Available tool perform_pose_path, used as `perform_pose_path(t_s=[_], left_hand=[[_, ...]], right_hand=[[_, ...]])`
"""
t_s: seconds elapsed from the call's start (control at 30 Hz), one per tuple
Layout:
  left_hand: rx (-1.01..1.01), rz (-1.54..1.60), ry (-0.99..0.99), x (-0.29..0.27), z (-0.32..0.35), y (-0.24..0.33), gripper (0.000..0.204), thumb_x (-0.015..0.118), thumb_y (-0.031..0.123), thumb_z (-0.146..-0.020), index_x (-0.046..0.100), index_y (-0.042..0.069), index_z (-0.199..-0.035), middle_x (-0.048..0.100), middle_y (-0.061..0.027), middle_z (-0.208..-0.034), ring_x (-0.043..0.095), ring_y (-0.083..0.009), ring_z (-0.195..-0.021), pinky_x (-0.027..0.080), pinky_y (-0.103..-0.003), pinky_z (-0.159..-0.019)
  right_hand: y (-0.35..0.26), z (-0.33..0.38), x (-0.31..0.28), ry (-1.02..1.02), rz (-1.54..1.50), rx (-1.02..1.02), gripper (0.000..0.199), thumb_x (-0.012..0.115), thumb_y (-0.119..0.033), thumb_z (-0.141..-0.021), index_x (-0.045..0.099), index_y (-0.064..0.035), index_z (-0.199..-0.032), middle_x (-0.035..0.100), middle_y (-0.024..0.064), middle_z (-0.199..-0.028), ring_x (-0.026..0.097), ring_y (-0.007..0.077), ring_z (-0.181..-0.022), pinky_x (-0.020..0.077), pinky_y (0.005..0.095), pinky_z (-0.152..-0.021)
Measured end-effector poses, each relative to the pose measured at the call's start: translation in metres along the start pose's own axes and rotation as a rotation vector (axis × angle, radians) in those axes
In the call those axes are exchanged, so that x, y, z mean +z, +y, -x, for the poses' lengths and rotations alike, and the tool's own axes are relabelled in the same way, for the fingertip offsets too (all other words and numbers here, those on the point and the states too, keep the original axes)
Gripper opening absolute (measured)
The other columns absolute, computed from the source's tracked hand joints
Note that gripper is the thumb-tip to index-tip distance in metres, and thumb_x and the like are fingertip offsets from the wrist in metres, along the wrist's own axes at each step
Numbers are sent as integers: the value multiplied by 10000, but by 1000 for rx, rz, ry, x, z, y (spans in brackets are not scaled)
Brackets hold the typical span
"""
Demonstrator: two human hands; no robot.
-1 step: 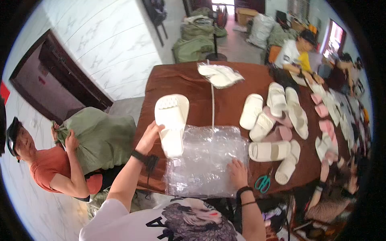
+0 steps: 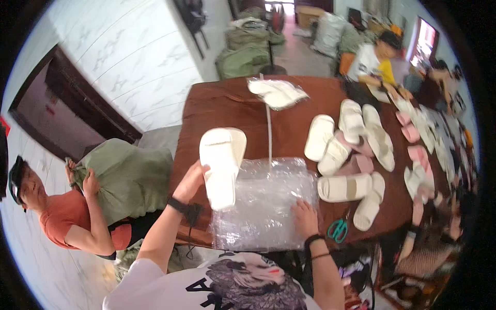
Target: The person is trimming loose threads from white slippers and placing them into a plastic bag.
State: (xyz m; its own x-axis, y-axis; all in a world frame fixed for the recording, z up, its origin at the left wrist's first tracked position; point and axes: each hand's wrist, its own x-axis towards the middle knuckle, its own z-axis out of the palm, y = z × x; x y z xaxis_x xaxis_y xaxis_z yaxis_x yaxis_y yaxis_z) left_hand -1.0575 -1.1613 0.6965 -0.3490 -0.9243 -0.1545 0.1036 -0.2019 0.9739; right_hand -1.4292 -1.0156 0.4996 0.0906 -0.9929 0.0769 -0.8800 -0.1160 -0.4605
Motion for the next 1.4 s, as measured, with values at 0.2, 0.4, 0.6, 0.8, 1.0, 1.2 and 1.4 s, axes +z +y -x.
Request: perform_pose_path(t_s=[0.2, 0.4, 0.6, 0.8, 1.0, 1.2, 1.4], left_hand=[[-341, -37, -42, 6, 34, -137, 743, 561, 397, -883, 269, 67, -1481, 451, -148, -1386, 436, -230, -1268, 353, -330, -1033], [-390, -123, 24, 26, 34, -153, 825, 569, 509, -885, 244, 49, -1488, 423, -166, -1418, 405, -256, -1297, 314, -360, -1070], [-179, -626, 147, 14, 42, -187, 682, 704, 310, -842, 419, 45, -1402, 601, -146, -1202, 584, -191, -1037, 484, -303, -850], [-268, -371, 242, 12, 37, -188, 418, 586, 218, -909, 538, 34, -1281, 639, -159, -1098, 604, -183, -968, 490, -322, -795], [-52, -490, 290, 9, 48, -207, 361, 496, 201, -953, 530, 26, -1267, 636, -153, -1111, 577, -217, -1043, 426, -327, -926], [-84, -404, 309, 18, 47, -209, 371, 513, 220, -963, 511, 36, -1285, 638, -148, -1108, 582, -205, -1019, 443, -327, -896], [-144, -306, 285, 17, 51, -217, 468, 678, 159, -871, 504, 43, -1289, 623, -56, -929, 559, -114, -795, 475, -270, -694]], right_hand=[[-23, -11, -39, 181, -114, -90, 259, 623, -77, -782, 661, -117, -1035, 640, 80, -1137, 563, 305, -1104, 433, 437, -917], [10, 41, -84, 501, -119, 343, 193, 628, -52, -825, 636, -31, -1016, 621, 136, -929, 612, 312, -846, 492, 364, -753], [44, 99, -60, 311, 101, 670, 515, 660, -111, -798, 452, -38, -1263, 543, 212, -1000, 542, 401, -986, 455, 456, -839], [50, 88, -52, 234, 167, 758, 675, 652, -68, -756, 359, -37, -1363, 539, 244, -995, 578, 438, -891, 485, 482, -779], [58, 96, -64, 117, 120, 796, 740, 655, -142, -717, 358, -42, -1387, 595, 258, -996, 609, 457, -886, 506, 479, -766], [47, 117, -88, 360, -616, 789, 625, 702, -172, -751, 474, -2, -1307, 612, 92, -856, 618, 205, -729, 491, 316, -671], [-99, 57, -131, 16, -1394, 593, 415, 594, -187, -868, 473, -37, -1236, 607, 42, -891, 610, 153, -821, 462, 286, -703]])
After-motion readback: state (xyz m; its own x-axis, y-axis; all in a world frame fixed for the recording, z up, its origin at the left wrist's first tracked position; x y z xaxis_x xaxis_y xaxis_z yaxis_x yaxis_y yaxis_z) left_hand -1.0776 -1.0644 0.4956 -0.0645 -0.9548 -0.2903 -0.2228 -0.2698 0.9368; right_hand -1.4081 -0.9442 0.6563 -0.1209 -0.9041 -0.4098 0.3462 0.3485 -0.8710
